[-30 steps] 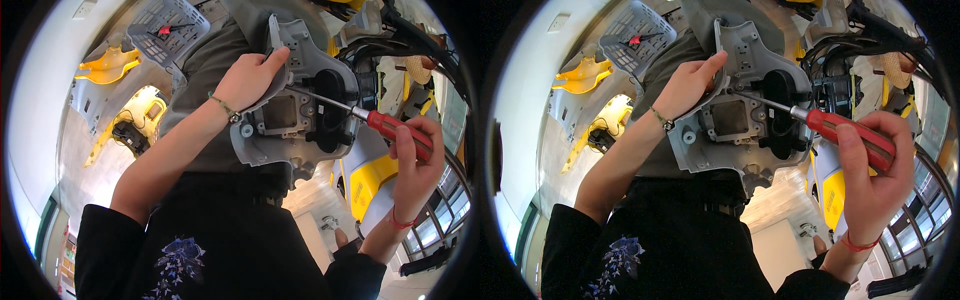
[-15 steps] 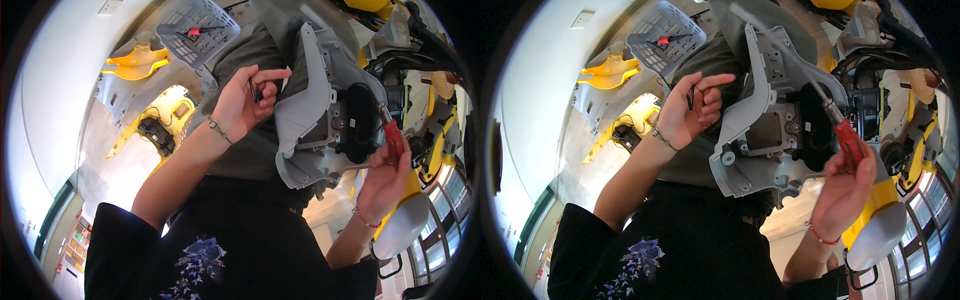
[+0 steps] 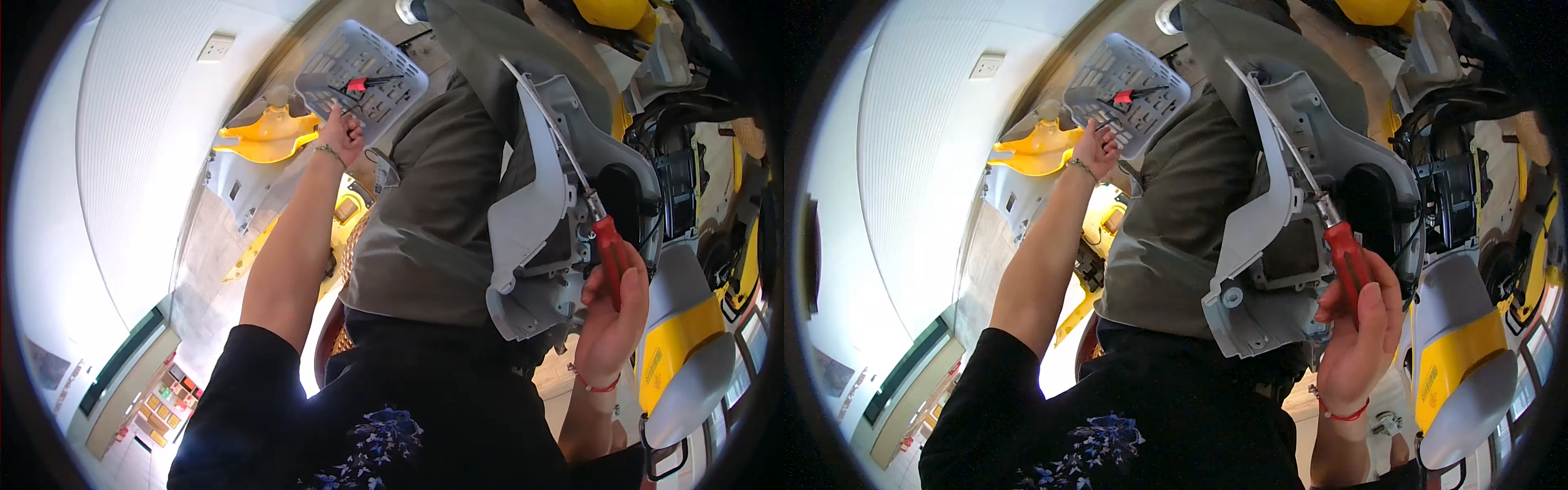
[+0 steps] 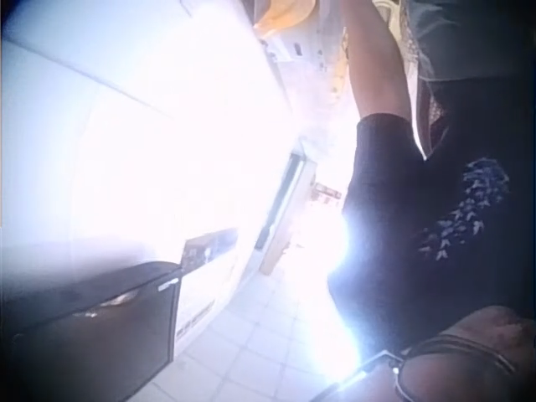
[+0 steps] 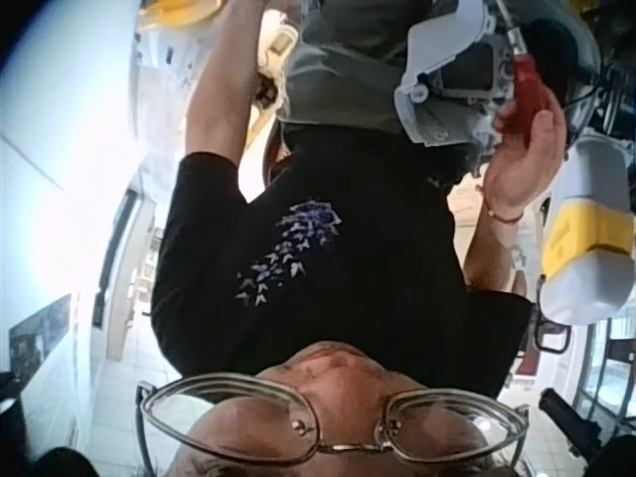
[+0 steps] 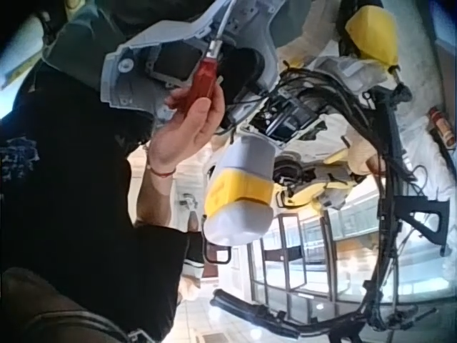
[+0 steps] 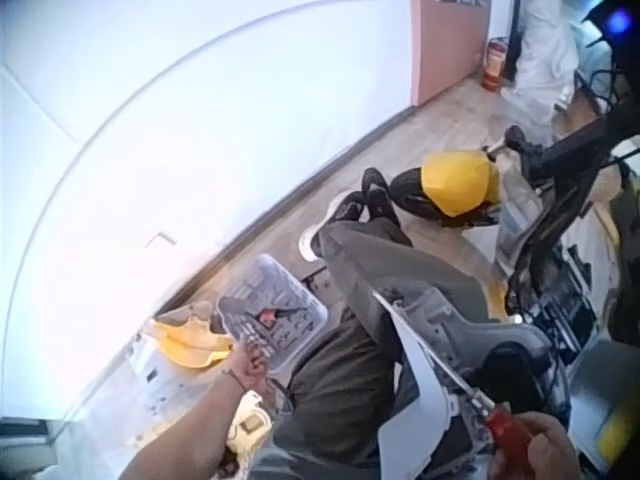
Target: The recorder uses a screwdriver to remove screws and disassemble a plastic housing from a motorcycle.
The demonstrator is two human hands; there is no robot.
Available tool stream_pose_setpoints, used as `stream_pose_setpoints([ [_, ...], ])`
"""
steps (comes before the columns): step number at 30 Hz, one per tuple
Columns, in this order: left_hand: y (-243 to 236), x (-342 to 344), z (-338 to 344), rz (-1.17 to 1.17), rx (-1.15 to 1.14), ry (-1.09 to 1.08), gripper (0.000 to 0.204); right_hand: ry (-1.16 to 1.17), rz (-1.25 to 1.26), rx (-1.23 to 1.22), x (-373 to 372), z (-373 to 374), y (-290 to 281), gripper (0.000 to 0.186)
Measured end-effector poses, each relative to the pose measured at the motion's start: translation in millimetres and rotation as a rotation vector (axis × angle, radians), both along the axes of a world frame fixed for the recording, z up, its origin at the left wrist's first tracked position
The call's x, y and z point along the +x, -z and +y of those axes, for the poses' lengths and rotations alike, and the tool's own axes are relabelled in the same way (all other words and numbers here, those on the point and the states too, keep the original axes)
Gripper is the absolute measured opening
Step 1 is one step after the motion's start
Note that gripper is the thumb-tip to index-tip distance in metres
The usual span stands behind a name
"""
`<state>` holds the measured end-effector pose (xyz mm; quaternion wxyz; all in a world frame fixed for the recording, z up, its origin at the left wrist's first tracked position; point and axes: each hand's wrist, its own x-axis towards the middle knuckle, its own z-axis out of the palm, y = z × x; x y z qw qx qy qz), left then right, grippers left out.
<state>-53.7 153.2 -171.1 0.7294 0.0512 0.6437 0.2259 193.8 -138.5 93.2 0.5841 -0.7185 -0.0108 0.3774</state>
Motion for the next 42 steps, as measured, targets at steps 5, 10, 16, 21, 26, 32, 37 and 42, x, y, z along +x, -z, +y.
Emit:
stream_pose_setpoints([
  [5,-2,-7,1,-0.050,0.064,0.099,0.012,-0.036,-0.003,0.029,1,2,2,0.042],
  [10,-100,27,-30,-0.671,0.136,-0.096,0.038,-0.049,0.131,0.138,8,0,-7,0.047],
  [16,-205,81,-76,-0.846,0.133,-0.075,0.048,-0.279,0.319,0.305,7,11,-27,0.047],
  [21,-248,102,-100,-0.859,0.208,0.146,0.059,-0.377,0.463,0.147,3,34,-33,0.018],
  [26,-275,118,-116,-0.869,0.214,0.226,0.062,-0.555,-0.018,0.040,1,55,-44,0.013],
  [32,-286,131,-126,-0.813,0.290,0.315,0.064,-0.722,-0.508,0.112,-1,75,-35,0.023],
  [37,-285,138,-139,-0.863,0.312,0.289,0.063,-0.653,-0.669,0.108,-2,69,-29,0.024],
  [42,-286,143,-145,-0.805,0.328,0.379,0.064,-0.655,-0.681,0.077,4,65,-28,0.022],
])
